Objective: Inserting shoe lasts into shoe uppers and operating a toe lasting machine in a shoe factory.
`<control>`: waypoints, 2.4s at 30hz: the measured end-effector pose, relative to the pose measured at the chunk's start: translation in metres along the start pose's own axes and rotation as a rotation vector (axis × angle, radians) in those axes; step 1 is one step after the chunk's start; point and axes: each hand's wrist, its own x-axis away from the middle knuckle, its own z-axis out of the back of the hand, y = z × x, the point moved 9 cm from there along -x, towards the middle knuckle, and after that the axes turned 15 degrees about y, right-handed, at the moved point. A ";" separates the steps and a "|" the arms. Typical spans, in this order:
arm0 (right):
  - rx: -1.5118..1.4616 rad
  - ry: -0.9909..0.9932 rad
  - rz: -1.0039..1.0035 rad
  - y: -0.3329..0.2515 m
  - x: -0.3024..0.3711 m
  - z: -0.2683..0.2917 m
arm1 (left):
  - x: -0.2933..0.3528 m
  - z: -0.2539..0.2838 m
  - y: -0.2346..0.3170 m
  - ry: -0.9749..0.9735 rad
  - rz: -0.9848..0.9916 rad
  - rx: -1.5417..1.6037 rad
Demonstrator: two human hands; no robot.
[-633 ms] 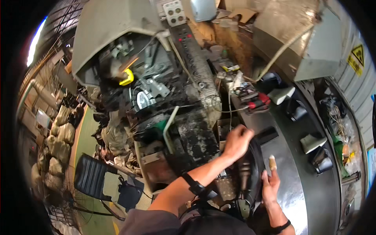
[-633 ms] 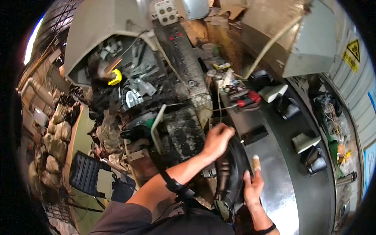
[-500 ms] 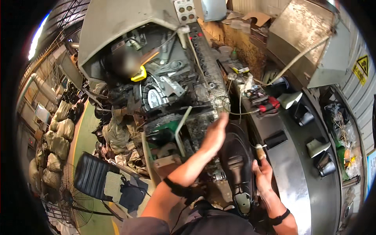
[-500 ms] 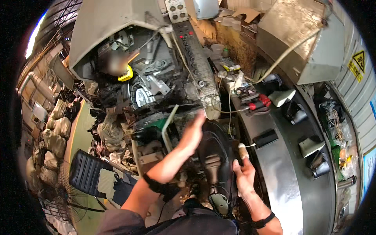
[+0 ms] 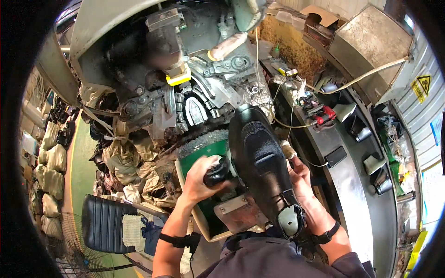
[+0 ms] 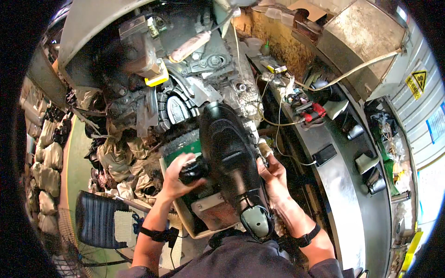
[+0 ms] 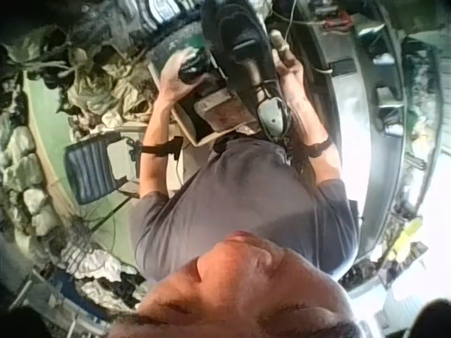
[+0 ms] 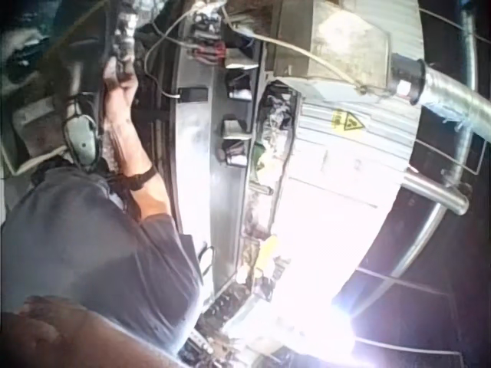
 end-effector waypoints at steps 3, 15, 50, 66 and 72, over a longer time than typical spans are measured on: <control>-0.063 -0.054 -0.072 0.023 -0.009 -0.025 | -0.016 0.007 -0.024 0.103 0.159 0.039; 0.078 -0.106 -0.234 0.108 -0.088 -0.126 | -0.013 -0.011 -0.064 0.524 1.277 1.279; -0.153 -0.108 -0.306 0.169 -0.147 -0.145 | 0.013 -0.052 -0.145 1.018 1.393 1.037; 0.309 -0.091 -0.257 0.085 -0.131 -0.036 | 0.199 -0.080 -0.156 -0.948 0.494 -0.577; 0.231 -0.058 -0.231 0.081 -0.126 -0.024 | 0.221 -0.047 -0.141 0.051 1.376 -0.234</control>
